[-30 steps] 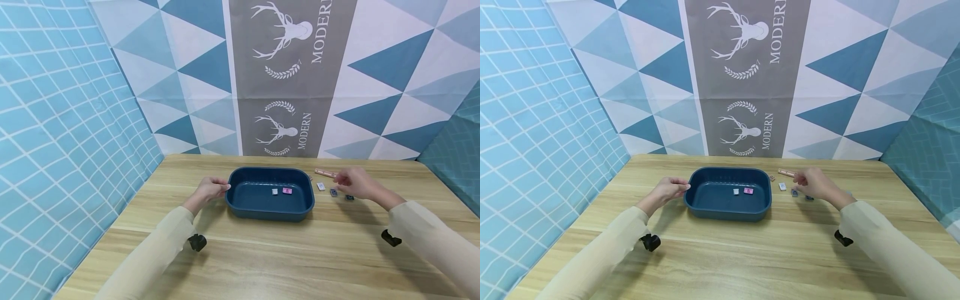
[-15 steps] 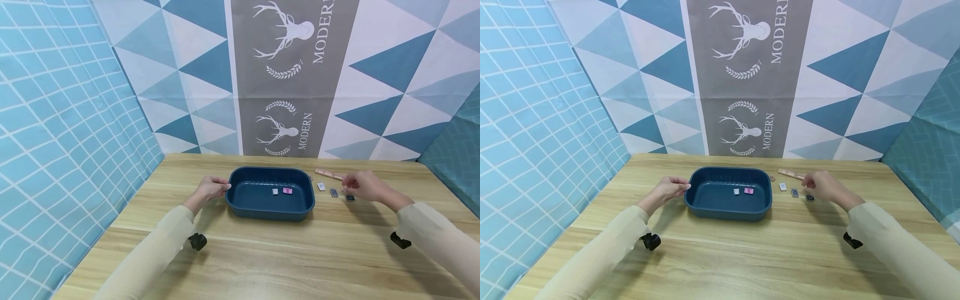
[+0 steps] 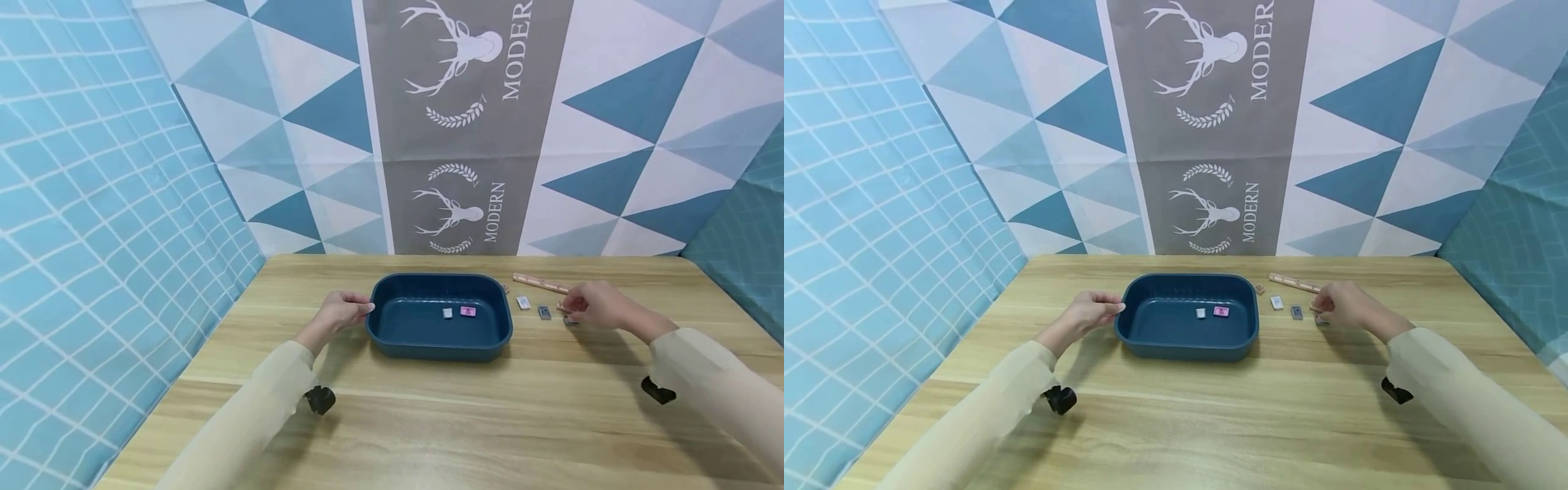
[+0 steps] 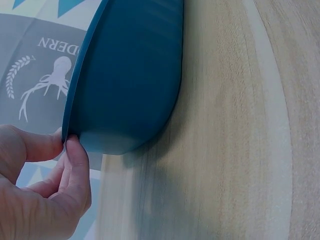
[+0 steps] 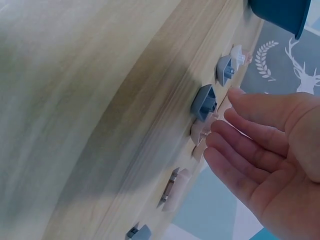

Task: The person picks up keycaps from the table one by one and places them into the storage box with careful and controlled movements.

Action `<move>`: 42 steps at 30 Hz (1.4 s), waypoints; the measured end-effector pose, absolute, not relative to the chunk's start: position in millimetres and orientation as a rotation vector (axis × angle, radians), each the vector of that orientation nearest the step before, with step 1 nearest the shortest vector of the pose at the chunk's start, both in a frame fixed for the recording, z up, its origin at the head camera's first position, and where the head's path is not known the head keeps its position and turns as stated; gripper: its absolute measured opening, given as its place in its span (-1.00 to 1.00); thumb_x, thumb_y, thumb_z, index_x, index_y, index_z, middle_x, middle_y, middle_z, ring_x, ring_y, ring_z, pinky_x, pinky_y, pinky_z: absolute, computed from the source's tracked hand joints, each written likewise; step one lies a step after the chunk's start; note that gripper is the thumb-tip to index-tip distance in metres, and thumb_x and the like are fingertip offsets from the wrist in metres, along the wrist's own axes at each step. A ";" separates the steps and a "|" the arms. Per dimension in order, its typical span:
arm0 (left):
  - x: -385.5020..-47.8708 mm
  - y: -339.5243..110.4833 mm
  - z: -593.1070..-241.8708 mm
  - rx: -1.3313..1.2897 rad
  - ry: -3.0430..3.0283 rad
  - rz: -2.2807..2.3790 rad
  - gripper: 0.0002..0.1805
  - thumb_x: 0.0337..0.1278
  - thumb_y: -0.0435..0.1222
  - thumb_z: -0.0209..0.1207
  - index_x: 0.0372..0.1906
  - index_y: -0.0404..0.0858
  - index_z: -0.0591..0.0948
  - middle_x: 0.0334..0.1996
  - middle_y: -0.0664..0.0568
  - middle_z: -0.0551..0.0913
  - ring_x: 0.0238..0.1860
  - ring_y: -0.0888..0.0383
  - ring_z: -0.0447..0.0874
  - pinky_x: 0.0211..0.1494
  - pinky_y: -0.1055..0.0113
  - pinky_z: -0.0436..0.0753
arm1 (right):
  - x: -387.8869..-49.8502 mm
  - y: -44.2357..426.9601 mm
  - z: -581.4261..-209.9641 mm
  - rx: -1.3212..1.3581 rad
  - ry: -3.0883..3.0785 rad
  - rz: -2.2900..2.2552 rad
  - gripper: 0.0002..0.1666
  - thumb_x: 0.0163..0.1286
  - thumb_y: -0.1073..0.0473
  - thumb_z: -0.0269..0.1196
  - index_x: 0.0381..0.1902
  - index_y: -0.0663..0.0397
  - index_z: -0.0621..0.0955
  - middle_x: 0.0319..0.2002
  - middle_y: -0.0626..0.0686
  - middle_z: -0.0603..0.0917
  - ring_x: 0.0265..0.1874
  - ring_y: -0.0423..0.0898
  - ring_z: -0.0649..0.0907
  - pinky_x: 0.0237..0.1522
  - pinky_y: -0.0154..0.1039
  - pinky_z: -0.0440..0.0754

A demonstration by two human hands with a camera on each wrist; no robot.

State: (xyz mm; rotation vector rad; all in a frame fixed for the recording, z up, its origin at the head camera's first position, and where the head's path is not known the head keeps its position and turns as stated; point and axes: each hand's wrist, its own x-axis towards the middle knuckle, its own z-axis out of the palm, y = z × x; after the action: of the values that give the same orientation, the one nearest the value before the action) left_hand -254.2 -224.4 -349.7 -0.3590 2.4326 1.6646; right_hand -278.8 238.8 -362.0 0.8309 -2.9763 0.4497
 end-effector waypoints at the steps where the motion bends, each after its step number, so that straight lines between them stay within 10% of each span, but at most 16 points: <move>1: -254.3 -224.3 -349.8 -0.360 2.433 1.662 -0.71 0.20 -0.37 0.22 -0.01 -0.43 0.58 -0.17 -0.08 0.60 -0.34 0.26 0.61 0.04 0.29 0.71 | -278.8 239.8 -362.3 0.838 -2.974 0.441 -0.84 0.11 0.29 0.39 -0.33 0.25 0.69 -0.42 0.03 0.71 -0.42 -0.13 0.65 -0.37 -0.18 0.69; 42: -253.9 -224.2 -349.7 -0.371 2.444 1.642 -0.72 0.22 -0.37 0.21 -0.01 -0.42 0.59 -0.18 -0.08 0.61 -0.35 0.24 0.62 0.06 0.26 0.71 | -269.2 241.2 -374.6 0.791 -3.015 0.489 -0.84 0.07 0.34 0.42 -0.38 0.23 0.64 -0.45 0.02 0.66 -0.46 -0.19 0.58 -0.45 -0.33 0.59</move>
State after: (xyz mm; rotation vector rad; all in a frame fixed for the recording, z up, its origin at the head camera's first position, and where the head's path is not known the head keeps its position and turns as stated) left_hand -253.9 -224.2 -349.7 -0.3707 2.4441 1.6416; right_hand -269.2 241.2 -374.6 0.7906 -3.0147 0.4889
